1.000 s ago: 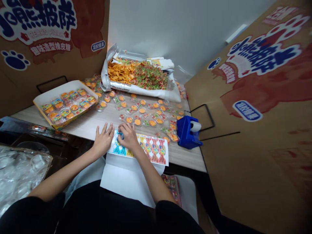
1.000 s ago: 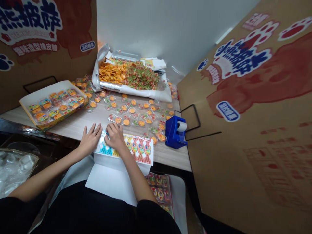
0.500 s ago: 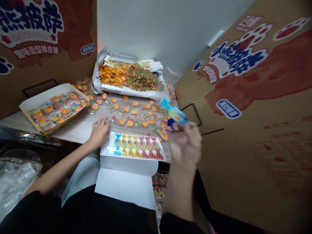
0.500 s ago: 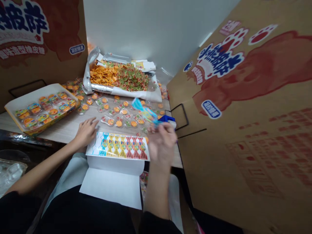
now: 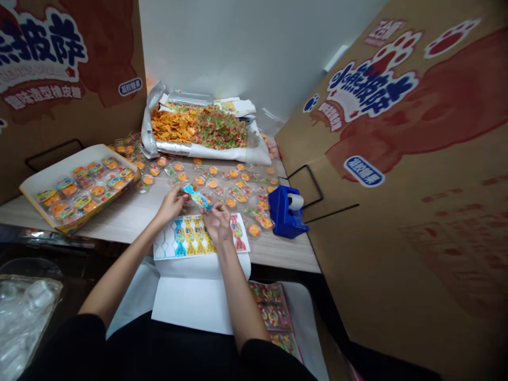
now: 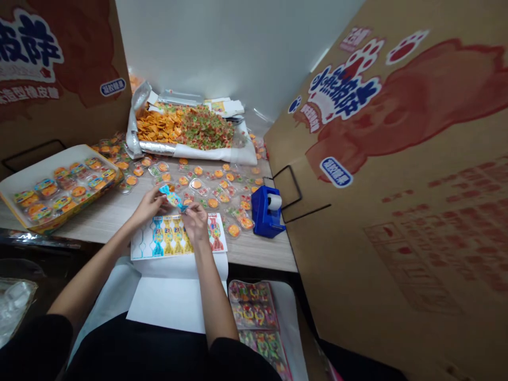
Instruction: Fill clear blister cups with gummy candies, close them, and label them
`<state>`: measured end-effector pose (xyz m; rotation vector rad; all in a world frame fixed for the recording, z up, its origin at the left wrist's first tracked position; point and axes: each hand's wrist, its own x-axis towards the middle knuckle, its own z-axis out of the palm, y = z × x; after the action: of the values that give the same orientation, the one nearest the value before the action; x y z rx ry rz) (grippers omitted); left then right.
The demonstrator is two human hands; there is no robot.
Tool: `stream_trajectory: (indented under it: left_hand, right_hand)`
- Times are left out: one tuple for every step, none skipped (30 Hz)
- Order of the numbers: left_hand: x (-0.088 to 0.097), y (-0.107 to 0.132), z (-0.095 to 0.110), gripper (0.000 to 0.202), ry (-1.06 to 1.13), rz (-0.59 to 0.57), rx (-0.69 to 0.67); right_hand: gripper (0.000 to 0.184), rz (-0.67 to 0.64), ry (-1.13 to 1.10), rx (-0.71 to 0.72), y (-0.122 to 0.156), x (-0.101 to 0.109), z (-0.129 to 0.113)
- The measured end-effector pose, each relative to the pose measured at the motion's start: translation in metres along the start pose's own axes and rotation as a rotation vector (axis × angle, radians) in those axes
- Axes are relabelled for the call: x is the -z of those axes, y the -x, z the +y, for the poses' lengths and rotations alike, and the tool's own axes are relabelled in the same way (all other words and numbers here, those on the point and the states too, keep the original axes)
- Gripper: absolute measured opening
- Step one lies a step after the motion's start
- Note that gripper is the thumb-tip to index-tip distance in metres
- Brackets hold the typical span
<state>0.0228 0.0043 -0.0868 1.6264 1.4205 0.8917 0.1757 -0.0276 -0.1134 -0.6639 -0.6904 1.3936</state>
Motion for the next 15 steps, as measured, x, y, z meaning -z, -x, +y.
stream_trajectory:
  left_hand:
    - [-0.005,0.005,0.0,0.022,0.198,-0.009,0.021]
    - [-0.01,0.01,0.002,0.025,0.377,-0.025,0.039]
    - [-0.014,0.015,0.003,0.027,0.505,-0.036,0.054]
    - [-0.017,0.019,0.005,0.029,0.561,-0.042,0.063]
    - [-0.019,0.022,0.008,0.028,0.579,-0.039,0.072]
    - [-0.02,0.024,0.01,0.028,0.58,-0.031,0.078]
    - [-0.02,0.026,0.013,0.027,0.577,-0.023,0.079]
    - [-0.019,0.028,0.015,0.027,0.576,-0.021,0.073]
    - [-0.018,0.029,0.018,0.027,0.581,-0.021,0.061]
    - [-0.017,0.03,0.019,0.027,0.591,-0.024,0.048]
    - [-0.015,0.031,0.021,0.026,0.603,-0.025,0.039]
    - [-0.014,0.032,0.021,0.027,0.617,-0.027,0.035]
    - [-0.013,0.033,0.022,0.028,0.633,-0.03,0.037]
    - [-0.012,0.034,0.022,0.03,0.647,-0.028,0.043]
    - [-0.012,0.034,0.021,0.033,0.655,-0.02,0.052]
  right_hand:
    - [0.03,-0.035,0.005,-0.002,0.0,0.0,-0.001]
    - [0.03,-0.055,0.018,0.001,0.0,-0.001,-0.002]
    - [0.03,-0.059,0.037,0.009,0.0,-0.001,-0.003]
    - [0.03,-0.051,0.06,0.02,-0.001,0.0,-0.003]
    - [0.031,-0.037,0.083,0.029,-0.002,0.0,-0.003]
    - [0.031,-0.02,0.1,0.036,-0.003,0.001,-0.003]
    - [0.031,-0.005,0.111,0.038,-0.004,0.002,-0.002]
    - [0.031,0.006,0.115,0.038,-0.004,0.003,-0.001]
    - [0.031,0.012,0.112,0.035,-0.004,0.003,-0.001]
    - [0.03,0.015,0.106,0.032,-0.004,0.003,-0.001]
    - [0.03,0.015,0.098,0.029,-0.004,0.003,0.0]
    - [0.03,0.013,0.09,0.025,-0.004,0.003,0.0]
    - [0.029,0.013,0.086,0.02,-0.004,0.003,0.0]
    - [0.028,0.014,0.086,0.015,-0.004,0.002,0.0]
    - [0.028,0.019,0.088,0.009,-0.004,0.002,0.0]
